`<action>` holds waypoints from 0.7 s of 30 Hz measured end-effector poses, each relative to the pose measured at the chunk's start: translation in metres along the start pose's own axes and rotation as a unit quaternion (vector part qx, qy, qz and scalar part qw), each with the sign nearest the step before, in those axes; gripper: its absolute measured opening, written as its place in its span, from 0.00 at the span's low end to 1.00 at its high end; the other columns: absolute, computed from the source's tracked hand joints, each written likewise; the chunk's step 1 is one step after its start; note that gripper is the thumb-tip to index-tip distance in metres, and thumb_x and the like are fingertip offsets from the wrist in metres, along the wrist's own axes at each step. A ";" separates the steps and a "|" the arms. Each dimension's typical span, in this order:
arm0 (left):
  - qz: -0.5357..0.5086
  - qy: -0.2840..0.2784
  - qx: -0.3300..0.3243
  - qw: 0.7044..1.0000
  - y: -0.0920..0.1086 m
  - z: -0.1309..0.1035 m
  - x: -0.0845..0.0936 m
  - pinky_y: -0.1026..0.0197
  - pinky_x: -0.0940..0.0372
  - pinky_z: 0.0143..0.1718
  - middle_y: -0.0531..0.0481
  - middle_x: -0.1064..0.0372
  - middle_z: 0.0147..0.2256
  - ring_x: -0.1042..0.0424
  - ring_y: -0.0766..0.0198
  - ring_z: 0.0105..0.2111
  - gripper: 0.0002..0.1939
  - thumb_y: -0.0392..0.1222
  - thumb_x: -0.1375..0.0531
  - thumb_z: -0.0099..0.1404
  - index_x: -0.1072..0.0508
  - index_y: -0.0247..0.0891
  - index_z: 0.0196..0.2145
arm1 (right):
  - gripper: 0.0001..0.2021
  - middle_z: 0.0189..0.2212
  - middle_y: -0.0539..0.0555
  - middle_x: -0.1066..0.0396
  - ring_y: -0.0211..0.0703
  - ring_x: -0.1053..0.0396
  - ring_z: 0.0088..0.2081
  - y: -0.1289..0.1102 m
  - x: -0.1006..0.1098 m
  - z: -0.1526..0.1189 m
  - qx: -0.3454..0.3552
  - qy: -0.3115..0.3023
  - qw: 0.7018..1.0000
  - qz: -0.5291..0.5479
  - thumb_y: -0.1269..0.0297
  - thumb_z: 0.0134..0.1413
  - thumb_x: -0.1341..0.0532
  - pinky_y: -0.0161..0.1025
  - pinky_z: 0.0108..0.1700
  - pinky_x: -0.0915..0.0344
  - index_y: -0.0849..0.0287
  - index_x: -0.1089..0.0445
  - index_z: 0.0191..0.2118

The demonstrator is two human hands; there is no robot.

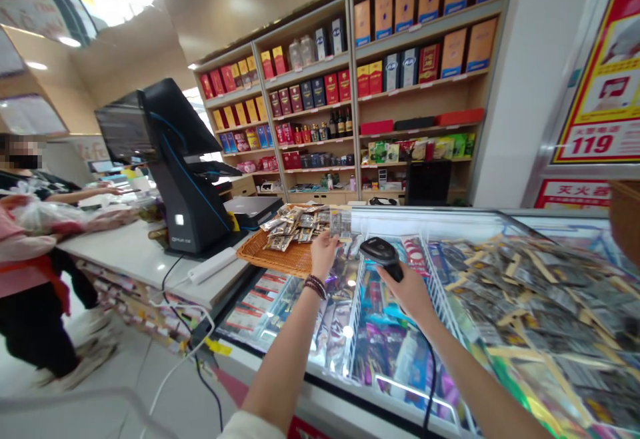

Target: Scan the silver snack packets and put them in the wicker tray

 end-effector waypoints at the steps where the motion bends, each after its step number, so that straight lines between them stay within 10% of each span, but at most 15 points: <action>1: -0.020 -0.014 0.009 1.000 -0.010 -0.008 -0.012 0.52 0.25 0.43 0.44 0.21 0.31 0.20 0.56 0.31 0.15 0.45 0.30 0.59 0.22 0.34 0.41 | 0.19 0.15 0.51 0.32 0.51 0.29 0.21 0.001 0.004 -0.001 -0.002 0.012 1.000 0.013 0.40 0.53 0.40 0.41 0.26 0.39 0.53 0.30 0.31; 9: -0.115 -0.025 0.083 0.990 -0.076 -0.042 -0.043 0.48 0.25 0.49 0.42 0.20 0.35 0.19 0.55 0.36 0.15 0.45 0.28 0.57 0.25 0.35 0.38 | 0.19 0.15 0.48 0.33 0.47 0.33 0.17 0.014 0.005 0.000 -0.032 -0.003 0.998 0.051 0.39 0.52 0.41 0.40 0.22 0.40 0.52 0.32 0.31; 21: -0.144 0.015 0.068 0.987 -0.075 -0.040 -0.031 0.53 0.29 0.53 0.39 0.20 0.44 0.20 0.57 0.44 0.15 0.44 0.33 0.61 0.26 0.36 0.43 | 0.17 0.13 0.49 0.36 0.46 0.34 0.16 0.006 -0.003 -0.005 -0.030 -0.038 0.999 0.007 0.47 0.56 0.39 0.40 0.20 0.43 0.51 0.35 0.24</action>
Point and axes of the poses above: each hand's wrist, its own z-axis towards the middle knuckle, its own x-axis out of the back of the hand, y = z × x, the point moved 10 cm from there along z, towards the middle knuckle
